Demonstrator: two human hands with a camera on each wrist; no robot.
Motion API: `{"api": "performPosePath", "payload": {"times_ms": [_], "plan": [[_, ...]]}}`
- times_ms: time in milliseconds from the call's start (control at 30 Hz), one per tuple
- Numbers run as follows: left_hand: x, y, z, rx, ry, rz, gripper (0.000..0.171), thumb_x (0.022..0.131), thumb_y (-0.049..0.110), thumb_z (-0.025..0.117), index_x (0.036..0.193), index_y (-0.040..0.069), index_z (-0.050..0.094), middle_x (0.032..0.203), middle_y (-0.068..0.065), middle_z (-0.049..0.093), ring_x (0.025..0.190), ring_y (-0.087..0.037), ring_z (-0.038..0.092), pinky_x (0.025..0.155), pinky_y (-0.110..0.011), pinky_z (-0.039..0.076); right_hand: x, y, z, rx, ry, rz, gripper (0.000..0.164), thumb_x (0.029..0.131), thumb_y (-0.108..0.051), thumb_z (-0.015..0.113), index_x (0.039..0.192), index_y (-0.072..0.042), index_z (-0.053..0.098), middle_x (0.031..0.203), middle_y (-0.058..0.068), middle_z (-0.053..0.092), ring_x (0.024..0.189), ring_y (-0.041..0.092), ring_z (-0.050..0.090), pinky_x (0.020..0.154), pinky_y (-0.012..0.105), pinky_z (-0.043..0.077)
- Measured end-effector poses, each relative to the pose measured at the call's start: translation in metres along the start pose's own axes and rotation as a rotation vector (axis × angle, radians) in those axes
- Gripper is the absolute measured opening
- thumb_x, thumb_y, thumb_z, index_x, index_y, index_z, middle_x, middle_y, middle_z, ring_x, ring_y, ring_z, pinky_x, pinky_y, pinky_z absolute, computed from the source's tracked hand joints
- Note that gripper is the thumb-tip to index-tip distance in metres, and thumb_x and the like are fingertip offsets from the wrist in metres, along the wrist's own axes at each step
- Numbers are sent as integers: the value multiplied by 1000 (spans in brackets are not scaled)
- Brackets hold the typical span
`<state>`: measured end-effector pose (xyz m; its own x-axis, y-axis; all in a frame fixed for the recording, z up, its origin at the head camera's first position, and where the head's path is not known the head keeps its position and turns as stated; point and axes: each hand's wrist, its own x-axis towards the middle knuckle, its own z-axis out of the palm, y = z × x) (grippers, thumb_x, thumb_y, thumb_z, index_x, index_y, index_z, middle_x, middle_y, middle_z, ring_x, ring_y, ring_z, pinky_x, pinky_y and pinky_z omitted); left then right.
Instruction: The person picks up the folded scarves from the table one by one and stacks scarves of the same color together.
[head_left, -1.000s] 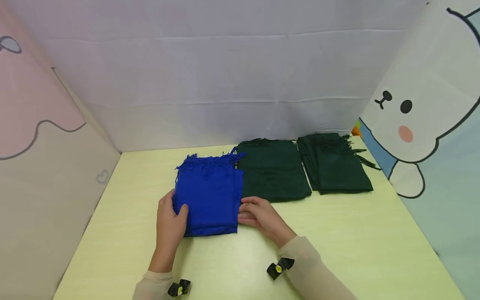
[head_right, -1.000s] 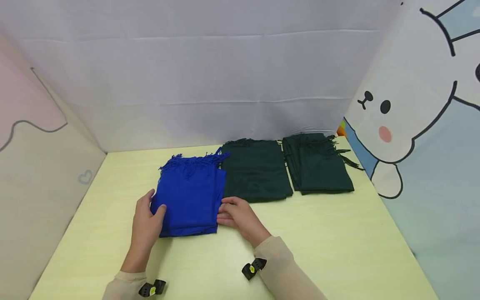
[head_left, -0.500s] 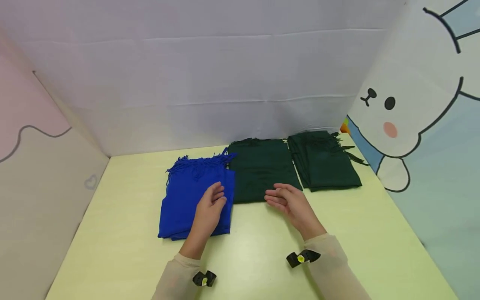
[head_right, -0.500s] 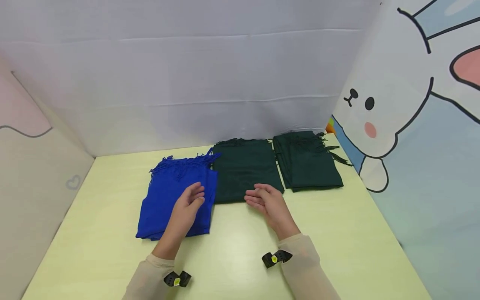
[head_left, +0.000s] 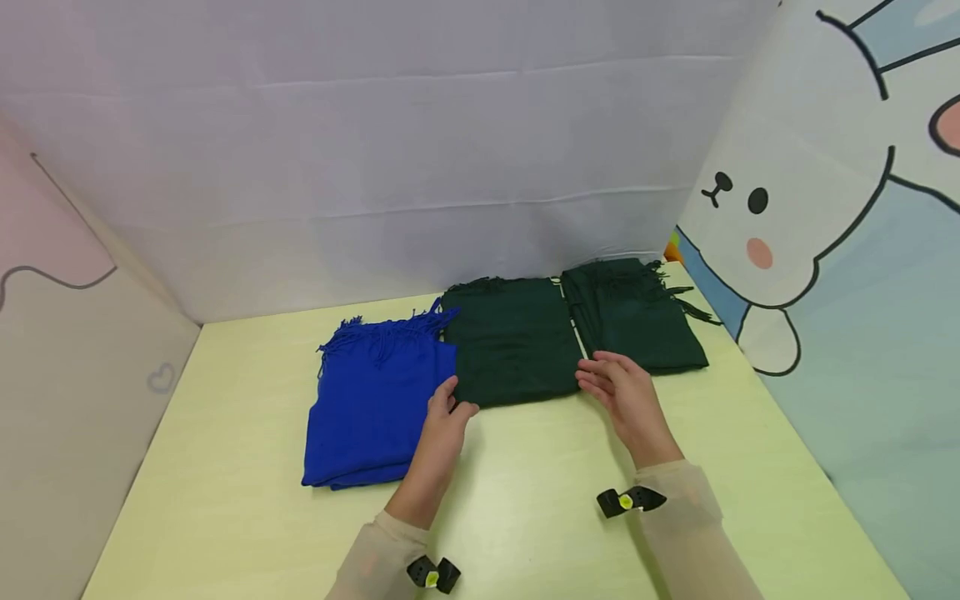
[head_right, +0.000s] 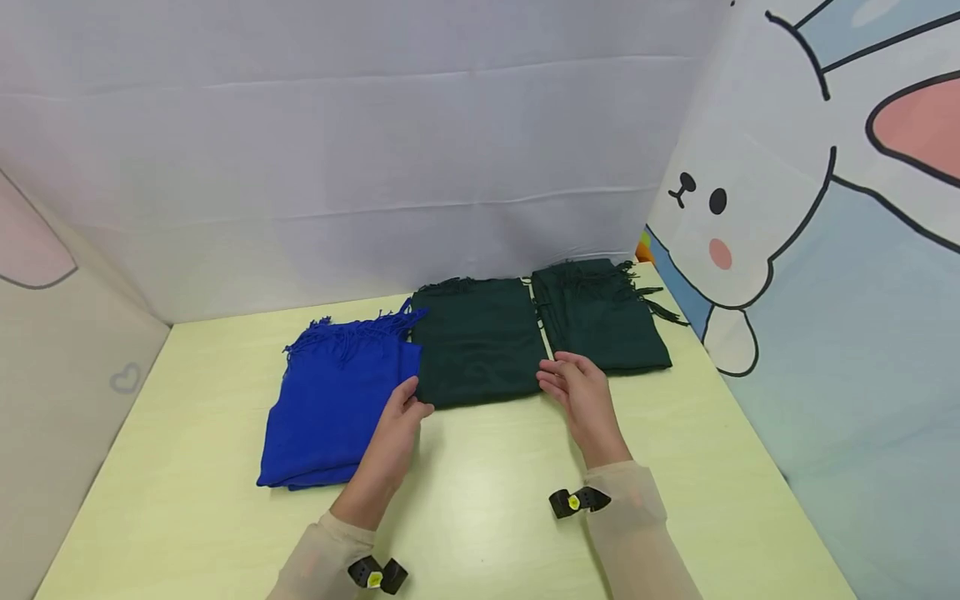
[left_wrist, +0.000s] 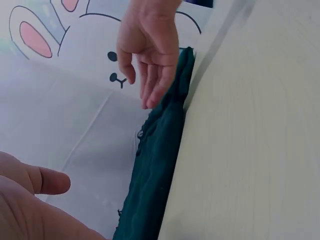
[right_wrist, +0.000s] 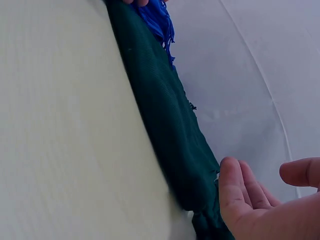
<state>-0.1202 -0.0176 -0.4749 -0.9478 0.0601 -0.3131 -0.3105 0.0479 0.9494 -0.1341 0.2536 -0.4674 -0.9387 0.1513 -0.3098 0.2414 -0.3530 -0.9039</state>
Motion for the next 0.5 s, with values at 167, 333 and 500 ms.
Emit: {"api": "performPosePath", "payload": {"times_ms": [167,333,500], "plan": [[0,1,1,-61,10,-7,71,93,16,53,157,8,22,165,-13,11,151,-36,7,119,-57,16,-1,6,-4,-22,51,2,41,106,-12,44,143,7,39,119,12,66,109,22,65,97,31,52],[3,-1,2,-146,5,-19,72,94,14,51,157,5,17,165,-16,6,152,-33,3,120,-56,13,-1,12,-4,-57,119,2,40,104,-9,47,140,8,43,117,9,60,99,16,62,93,25,53],[9,-4,3,-249,24,-12,70,95,10,48,157,3,16,165,-17,5,152,-31,3,121,-52,13,-2,18,-3,-66,131,24,41,102,-7,46,140,7,41,122,10,50,99,14,54,96,28,51]]}}
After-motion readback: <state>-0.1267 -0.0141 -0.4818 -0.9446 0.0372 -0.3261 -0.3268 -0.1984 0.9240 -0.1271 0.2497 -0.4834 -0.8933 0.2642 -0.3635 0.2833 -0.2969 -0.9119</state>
